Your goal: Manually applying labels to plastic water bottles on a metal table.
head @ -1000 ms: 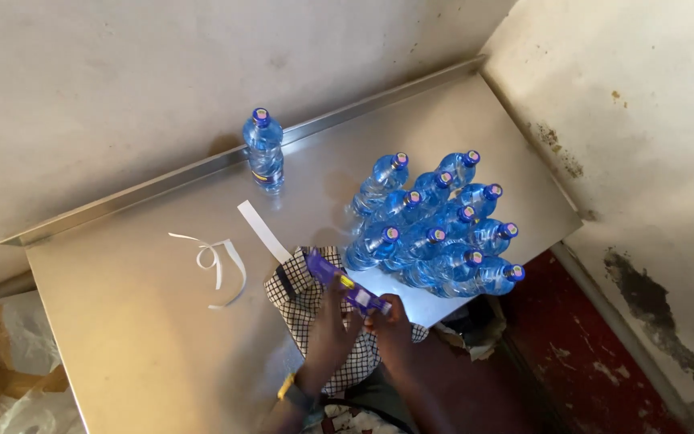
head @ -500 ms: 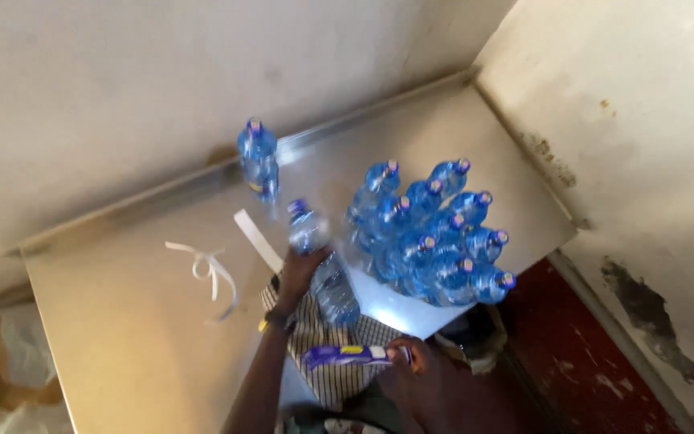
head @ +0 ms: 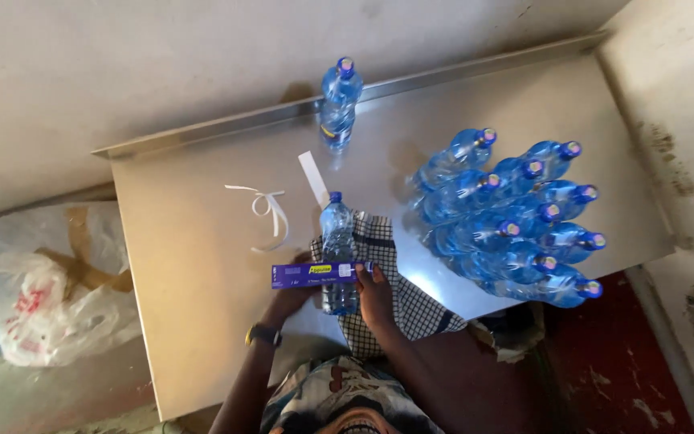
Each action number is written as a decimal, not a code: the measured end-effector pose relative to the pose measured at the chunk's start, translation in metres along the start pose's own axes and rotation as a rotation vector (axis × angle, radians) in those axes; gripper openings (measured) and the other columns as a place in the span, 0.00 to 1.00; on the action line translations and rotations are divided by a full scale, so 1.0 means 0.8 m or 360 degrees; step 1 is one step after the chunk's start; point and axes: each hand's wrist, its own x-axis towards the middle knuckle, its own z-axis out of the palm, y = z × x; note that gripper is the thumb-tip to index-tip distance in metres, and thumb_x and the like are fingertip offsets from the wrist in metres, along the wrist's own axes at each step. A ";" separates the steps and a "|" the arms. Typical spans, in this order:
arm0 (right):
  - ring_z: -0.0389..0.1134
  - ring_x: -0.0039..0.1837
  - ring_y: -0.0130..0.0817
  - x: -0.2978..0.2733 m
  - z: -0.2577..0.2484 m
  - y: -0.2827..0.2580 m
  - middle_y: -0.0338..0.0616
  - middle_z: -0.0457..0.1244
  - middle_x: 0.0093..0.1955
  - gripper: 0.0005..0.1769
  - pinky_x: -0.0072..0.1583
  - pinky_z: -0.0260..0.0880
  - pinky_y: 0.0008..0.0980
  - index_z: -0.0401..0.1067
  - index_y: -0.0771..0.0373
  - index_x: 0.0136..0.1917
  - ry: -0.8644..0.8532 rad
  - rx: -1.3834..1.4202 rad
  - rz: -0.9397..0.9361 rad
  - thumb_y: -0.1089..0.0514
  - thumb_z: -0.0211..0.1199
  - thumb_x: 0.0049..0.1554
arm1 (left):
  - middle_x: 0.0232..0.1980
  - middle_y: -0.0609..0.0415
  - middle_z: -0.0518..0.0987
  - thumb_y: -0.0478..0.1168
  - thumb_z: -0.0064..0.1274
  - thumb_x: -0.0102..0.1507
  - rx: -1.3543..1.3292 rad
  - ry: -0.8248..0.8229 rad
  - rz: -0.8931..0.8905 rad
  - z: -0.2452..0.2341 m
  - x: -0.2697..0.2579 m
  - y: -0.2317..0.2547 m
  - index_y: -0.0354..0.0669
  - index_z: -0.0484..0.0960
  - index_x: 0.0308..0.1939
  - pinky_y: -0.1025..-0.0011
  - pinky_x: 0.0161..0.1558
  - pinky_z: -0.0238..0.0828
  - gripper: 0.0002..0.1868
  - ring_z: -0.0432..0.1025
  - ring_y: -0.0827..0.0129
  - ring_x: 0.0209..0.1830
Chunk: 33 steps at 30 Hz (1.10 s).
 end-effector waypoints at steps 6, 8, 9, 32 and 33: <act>0.69 0.64 0.36 -0.037 -0.031 0.027 0.44 0.68 0.57 0.17 0.72 0.66 0.55 0.78 0.64 0.64 0.0057 0.0024 -0.0212 0.48 0.67 0.72 | 0.69 0.20 0.77 0.59 0.65 0.69 -0.0444 0.0352 -0.0514 0.047 -0.085 0.040 0.27 0.75 0.71 0.37 0.73 0.70 0.41 0.75 0.27 0.69; 0.69 0.61 0.36 -0.056 -0.028 0.014 0.44 0.69 0.53 0.15 0.69 0.66 0.55 0.79 0.62 0.60 0.0115 -0.0054 -0.0211 0.48 0.67 0.72 | 0.51 0.39 0.79 0.53 0.67 0.69 -0.0383 0.0541 -0.0427 0.058 -0.085 0.026 0.37 0.82 0.56 0.50 0.59 0.70 0.23 0.73 0.50 0.52; 0.69 0.58 0.36 -0.064 -0.027 0.006 0.44 0.69 0.50 0.14 0.67 0.67 0.55 0.80 0.61 0.56 0.0160 -0.0129 -0.0226 0.48 0.68 0.71 | 0.34 0.59 0.81 0.47 0.70 0.69 -0.0319 0.0734 -0.0319 0.065 -0.084 0.020 0.48 0.89 0.40 0.63 0.45 0.70 0.09 0.72 0.73 0.35; 0.66 0.38 0.27 -0.012 -0.029 0.045 0.43 0.67 0.37 0.15 0.46 0.70 0.42 0.77 0.58 0.47 0.0203 -0.0342 -0.0370 0.50 0.63 0.75 | 0.30 0.53 0.84 0.56 0.67 0.69 -0.0027 0.0784 -0.0662 0.073 -0.045 0.022 0.52 0.88 0.39 0.61 0.45 0.70 0.14 0.80 0.61 0.32; 0.64 0.33 0.26 -0.004 -0.029 0.057 0.41 0.65 0.35 0.15 0.40 0.71 0.38 0.77 0.57 0.47 0.0196 -0.0339 -0.0336 0.51 0.62 0.75 | 0.35 0.50 0.86 0.55 0.66 0.70 -0.0039 0.0811 -0.0623 0.075 -0.045 0.015 0.52 0.89 0.43 0.56 0.48 0.71 0.14 0.81 0.58 0.36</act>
